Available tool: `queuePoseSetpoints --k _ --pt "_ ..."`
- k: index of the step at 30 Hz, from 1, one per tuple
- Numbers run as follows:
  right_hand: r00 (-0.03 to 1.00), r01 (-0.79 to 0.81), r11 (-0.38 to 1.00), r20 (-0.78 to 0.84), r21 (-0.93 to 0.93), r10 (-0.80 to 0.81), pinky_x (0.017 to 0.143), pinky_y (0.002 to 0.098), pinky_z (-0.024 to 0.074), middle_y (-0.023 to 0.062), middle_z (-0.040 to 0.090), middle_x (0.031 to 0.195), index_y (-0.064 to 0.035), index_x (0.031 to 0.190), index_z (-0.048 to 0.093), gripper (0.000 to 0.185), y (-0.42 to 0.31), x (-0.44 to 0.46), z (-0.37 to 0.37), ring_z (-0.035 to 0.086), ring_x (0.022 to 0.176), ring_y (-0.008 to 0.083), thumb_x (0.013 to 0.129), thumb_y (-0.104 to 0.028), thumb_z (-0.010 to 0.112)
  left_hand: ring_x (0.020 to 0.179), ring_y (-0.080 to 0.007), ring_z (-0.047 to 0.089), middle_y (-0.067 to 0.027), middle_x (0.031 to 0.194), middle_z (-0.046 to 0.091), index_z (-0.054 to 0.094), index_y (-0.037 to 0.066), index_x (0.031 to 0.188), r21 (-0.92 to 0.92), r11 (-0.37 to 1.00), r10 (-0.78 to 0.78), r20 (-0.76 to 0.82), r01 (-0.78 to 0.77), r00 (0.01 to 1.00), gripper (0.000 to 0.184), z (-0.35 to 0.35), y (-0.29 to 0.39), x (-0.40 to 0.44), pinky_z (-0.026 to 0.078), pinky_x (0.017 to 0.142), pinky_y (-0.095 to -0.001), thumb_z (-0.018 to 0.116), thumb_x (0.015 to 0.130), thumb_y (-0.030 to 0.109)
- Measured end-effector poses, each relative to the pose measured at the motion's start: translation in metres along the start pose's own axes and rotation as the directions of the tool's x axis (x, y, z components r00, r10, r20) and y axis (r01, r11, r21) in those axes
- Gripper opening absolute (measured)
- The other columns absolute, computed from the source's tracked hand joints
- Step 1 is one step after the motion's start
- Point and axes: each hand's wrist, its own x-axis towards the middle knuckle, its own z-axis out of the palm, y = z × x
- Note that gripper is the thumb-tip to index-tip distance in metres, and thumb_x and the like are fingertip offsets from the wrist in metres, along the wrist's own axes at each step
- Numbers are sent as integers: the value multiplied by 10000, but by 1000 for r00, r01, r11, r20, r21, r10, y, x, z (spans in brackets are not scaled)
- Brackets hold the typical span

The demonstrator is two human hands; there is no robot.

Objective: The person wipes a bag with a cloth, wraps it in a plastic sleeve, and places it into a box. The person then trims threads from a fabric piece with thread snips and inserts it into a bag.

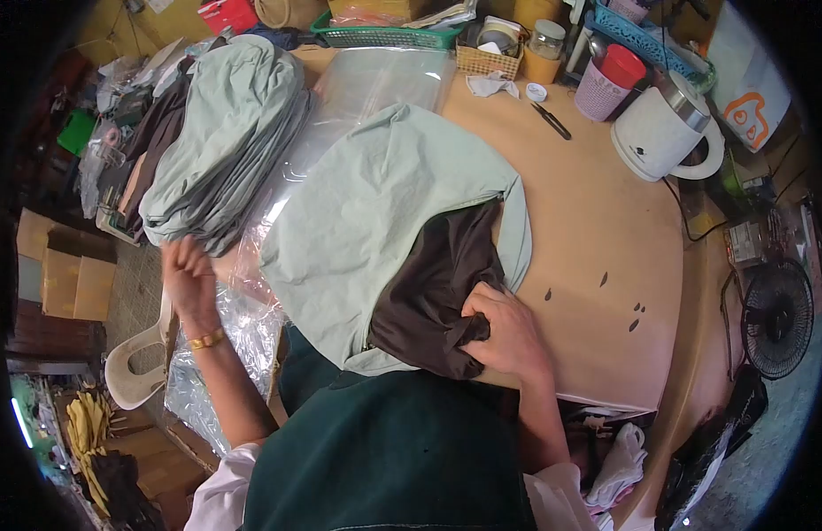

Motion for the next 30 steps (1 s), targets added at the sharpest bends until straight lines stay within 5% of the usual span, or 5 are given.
queuePoseSetpoints --k 9,17,19,23,30 --pt "999 33 999 -16 24 -32 737 379 448 90 554 855 -23 817 540 280 2 -2 4 572 838 329 611 -78 722 944 -138 618 -100 1111 658 621 32 1030 863 435 573 -45 -257 818 120 36 5 -25 486 823 -253 599 955 123" --pt "999 -1 997 -32 71 3 731 340 441 88 562 858 -1 810 520 292 -5 -3 7 568 808 289 635 -57 748 1441 -334 253 -181 1540 301 471 100 1402 853 -121 187 521 -507 833 584 90 -64 -36 129 1171 -524 645 851 180" --pt "1000 -5 997 -26 82 8 734 327 441 97 564 865 10 808 509 296 -5 -4 5 571 812 281 649 -47 752 1451 -362 209 -147 1549 296 455 172 1425 776 -298 -474 386 -556 792 596 86 -80 -51 44 1144 -619 620 870 316" --pt "998 34 989 -50 141 -27 749 320 446 105 568 875 15 809 504 294 0 -2 5 577 829 276 656 -34 750 1369 -379 346 -167 1459 416 529 110 1330 675 -730 242 403 -109 883 532 41 -65 -30 287 1058 -581 676 822 173" --pt "999 47 991 -13 122 -45 796 306 453 108 587 911 18 844 524 288 -7 -5 -1 594 883 271 661 -34 740 830 -356 592 -171 946 578 577 47 974 860 23 -101 510 -511 854 269 141 -140 -58 484 667 -413 713 805 206"
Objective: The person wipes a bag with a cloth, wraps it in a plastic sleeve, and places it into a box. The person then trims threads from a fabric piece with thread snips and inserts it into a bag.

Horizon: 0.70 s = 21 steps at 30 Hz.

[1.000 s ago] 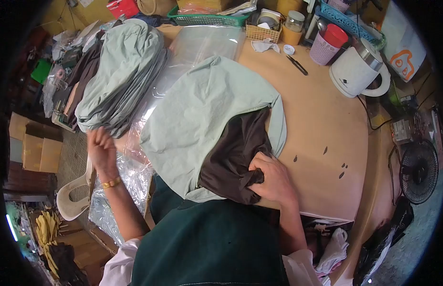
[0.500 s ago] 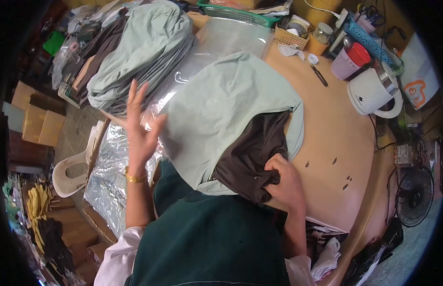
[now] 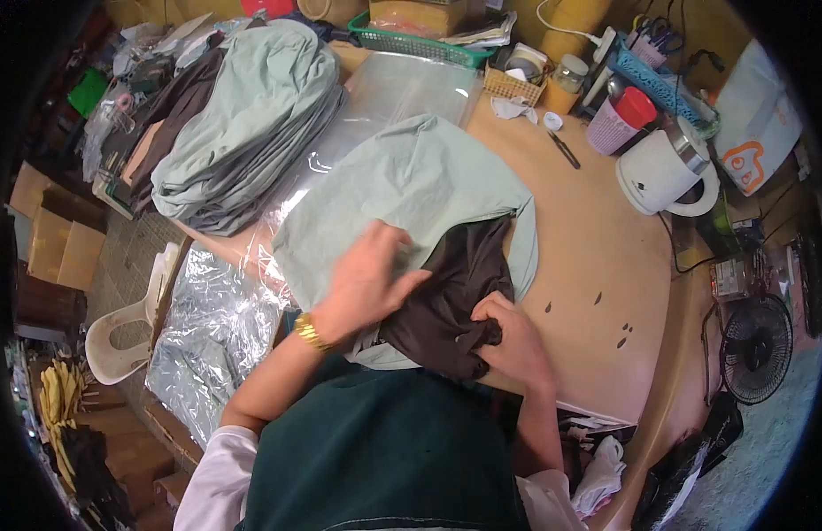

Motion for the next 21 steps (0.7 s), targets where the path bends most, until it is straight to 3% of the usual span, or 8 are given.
queuePoseSetpoints --k 3,5,7,9,12,13,16,21 --pt "999 49 992 -19 -116 -51 827 310 455 115 604 977 13 878 539 292 -22 -8 -13 605 938 271 650 -15 719 806 -368 609 -176 946 594 560 33 939 59 993 -111 276 98 955 210 24 -15 9 492 677 -437 671 833 177" --pt "995 77 976 -46 -204 -88 846 318 457 124 611 1016 10 896 546 297 -40 -13 -25 609 972 279 644 0 703 813 -374 618 -174 987 611 555 28 929 81 995 -73 218 56 973 162 12 -14 17 498 682 -434 639 845 139" --pt "962 223 965 -189 140 -195 848 349 456 170 612 1021 15 863 540 238 -52 -15 -30 601 945 283 662 59 659 821 -381 626 -172 1028 627 551 23 918 110 994 -31 161 13 987 114 -5 1 29 503 686 -431 607 856 100" --pt "920 351 925 -233 142 -314 845 351 455 180 611 1023 15 863 544 231 -62 7 -21 599 935 299 658 50 642 978 -369 632 -162 1175 621 542 24 949 -61 988 140 25 -139 990 102 -25 26 37 501 843 -446 564 850 39" --pt "870 405 914 -296 -25 -394 928 407 453 211 596 1104 12 991 568 342 -57 49 -7 580 1027 411 652 -23 598 1251 -306 532 -145 1338 554 519 39 1016 -5 941 337 128 -340 933 230 -42 74 40 240 1131 -561 560 802 -34" --pt "691 565 799 -410 -207 -595 973 435 423 225 592 1149 19 1125 576 426 -46 70 2 567 1081 413 712 -85 599 1251 -306 532 -145 1338 554 519 39 1016 -2 934 356 131 -358 925 230 -51 84 41 240 1131 -561 560 802 -34" --pt "611 466 830 -566 -307 -553 981 435 418 224 590 1160 17 1140 573 427 -38 117 16 561 1092 412 731 -103 594 1309 -277 485 -127 1392 514 532 46 971 94 827 518 257 -554 816 222 -67 98 38 268 1135 -532 587 764 -13" --pt "537 389 869 -691 -307 -484 993 434 411 221 586 1178 13 1164 569 429 -50 161 20 552 1110 410 761 -134 586 1296 -277 499 -117 1368 541 519 45 893 202 828 481 227 -524 847 134 -80 83 43 275 1140 -510 606 792 26"
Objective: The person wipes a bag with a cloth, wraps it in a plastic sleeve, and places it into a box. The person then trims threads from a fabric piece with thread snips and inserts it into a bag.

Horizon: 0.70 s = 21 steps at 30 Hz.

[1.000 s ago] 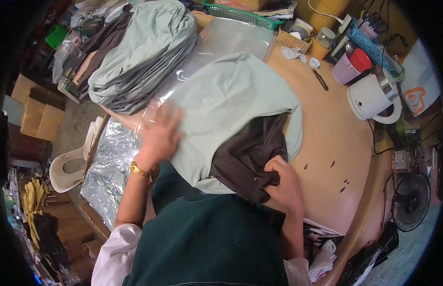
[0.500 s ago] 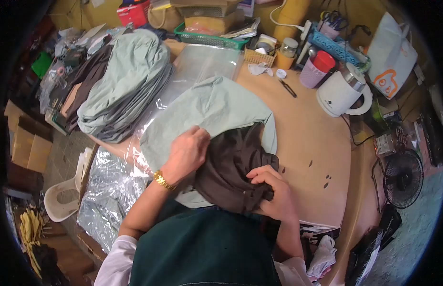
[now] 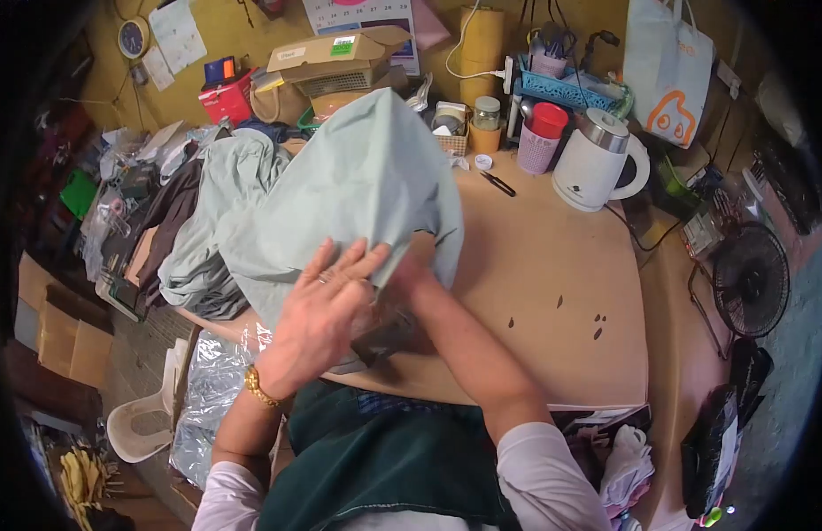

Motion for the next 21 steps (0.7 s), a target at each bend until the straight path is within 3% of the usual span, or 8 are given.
queuePoseSetpoints --k 4,6,7,13,17,19,20,21 --pt "998 -21 1000 -53 -22 20 1003 433 405 219 583 1192 10 1183 565 432 0 9 10 544 1125 409 785 -158 580 1293 -283 506 -101 1289 608 501 51 860 -33 999 -45 -64 43 997 88 -18 -8 -12 306 1120 -493 564 840 -7" --pt "997 -25 999 -67 -29 23 1008 433 402 218 581 1200 8 1193 563 434 -2 12 13 541 1132 408 798 -170 577 1276 -314 508 -91 1338 559 544 56 891 126 970 -179 -216 209 960 104 -9 -19 -26 329 1092 -491 585 814 -1" --pt "997 -31 999 -68 -28 29 1010 433 400 218 580 1203 8 1198 562 435 -2 14 13 539 1136 408 804 -177 575 1255 -360 503 -114 1305 574 562 64 873 -42 965 -260 -303 260 917 102 4 -21 -31 339 1063 -480 609 805 5" --pt "998 -13 1000 -64 -28 12 1025 432 391 215 575 1225 3 1227 556 443 12 37 8 527 1158 405 840 -213 566 956 -335 555 -116 1082 586 600 67 961 48 963 -214 -454 264 865 203 11 18 -32 428 863 -491 665 777 11" --pt "998 -24 998 -52 -51 21 1035 432 385 213 572 1239 0 1247 552 450 0 30 2 520 1173 404 865 -238 559 956 -353 558 -139 1062 579 599 52 1019 -331 939 -223 -379 94 898 236 50 28 -33 469 782 -458 663 796 13" --pt "998 8 999 -62 -51 -11 1040 432 382 212 570 1246 -2 1256 550 453 1 36 2 516 1180 403 877 -250 556 1002 -380 564 -195 1100 576 562 23 1117 -433 885 -238 -101 172 966 306 65 16 -31 510 751 -415 645 822 17" --pt "997 33 998 -67 -45 -36 1043 431 381 211 569 1250 -2 1261 549 455 5 43 2 514 1184 403 883 -256 554 1072 -446 537 -272 1179 535 506 12 1243 -336 899 -350 -166 280 922 432 64 8 -30 497 854 -459 649 841 85" --pt "994 72 997 -78 -30 -74 1045 431 379 211 569 1253 -3 1266 548 457 8 52 0 512 1187 402 889 -262 553 1179 -536 434 -330 1294 437 398 38 1397 -33 919 -392 -154 392 907 635 60 -1 -33 391 973 -598 665 833 155"
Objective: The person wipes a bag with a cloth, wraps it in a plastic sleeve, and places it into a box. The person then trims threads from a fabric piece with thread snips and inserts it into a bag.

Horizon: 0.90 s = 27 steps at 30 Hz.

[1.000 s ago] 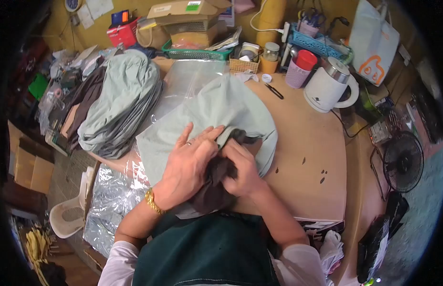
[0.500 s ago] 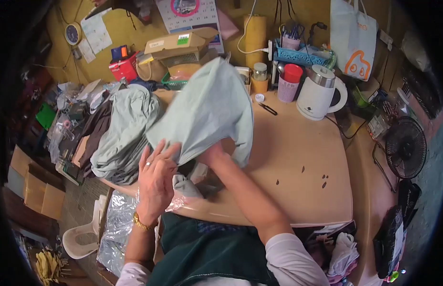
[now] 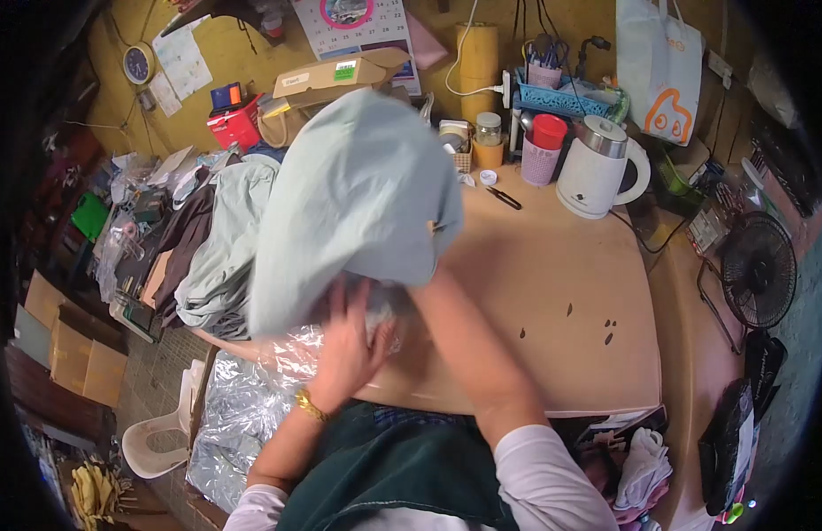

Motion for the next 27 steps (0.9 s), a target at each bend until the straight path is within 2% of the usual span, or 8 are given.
queuePoseSetpoints --k 3,5,7,8,13,18,25,27 --pt "991 103 993 93 -52 -98 1053 431 375 209 566 1264 -5 1281 546 464 2 23 -8 507 1198 401 908 -281 548 1387 -591 21 -291 1559 46 352 113 1471 327 936 -98 -105 128 990 786 -26 -20 23 151 1015 -750 721 778 143" --pt "862 178 871 499 -459 87 1119 421 308 152 356 1501 -81 1446 365 585 -18 24 -29 380 1349 320 942 -343 502 1386 -507 227 -283 1495 276 480 111 1364 320 947 32 -214 39 976 634 -39 -19 29 288 1068 -600 720 777 103" --pt "643 -121 925 681 -361 350 1126 418 293 156 433 1452 -95 1396 452 561 -52 53 -49 394 1333 341 918 -380 517 1280 -400 454 -210 1373 468 571 76 1201 -262 933 246 -31 -245 969 461 -13 -31 22 400 1019 -493 700 763 22" --pt "824 -65 961 529 -268 203 1119 433 295 175 493 1393 -109 1343 522 525 -23 26 -31 417 1310 356 896 -382 539 1177 -339 556 -157 1216 581 583 55 1107 -432 889 235 148 -151 961 369 -8 -13 18 446 979 -435 679 758 -17" --pt "795 268 864 604 -427 51 1082 438 343 195 503 1372 -92 1344 510 544 -23 22 -63 459 1273 354 907 -416 536 940 -328 554 -172 1135 556 545 51 1161 330 942 -16 219 -59 976 472 3 -38 20 445 842 -427 735 765 222" --pt "51 -79 952 952 -297 301 957 429 449 206 606 1203 -54 1289 533 580 -37 41 -107 577 1115 358 857 -418 663 978 -323 552 -161 1098 511 550 44 1195 236 944 150 318 -232 936 493 -86 -45 45 462 850 -397 731 764 200" --pt "-51 -360 932 998 -39 23 764 426 496 164 666 942 -37 1005 639 382 -47 62 -135 636 911 351 797 -340 743 874 -284 577 -118 940 476 593 40 771 -231 849 507 605 -475 613 93 -136 -25 58 517 738 -401 617 782 129" --pt "111 303 937 983 -176 149 683 420 507 167 654 810 -25 840 641 277 -48 48 -137 643 820 363 798 -288 720 882 -280 581 -107 917 476 578 52 769 -272 810 566 595 -520 571 79 -149 2 56 532 674 -382 604 786 125"
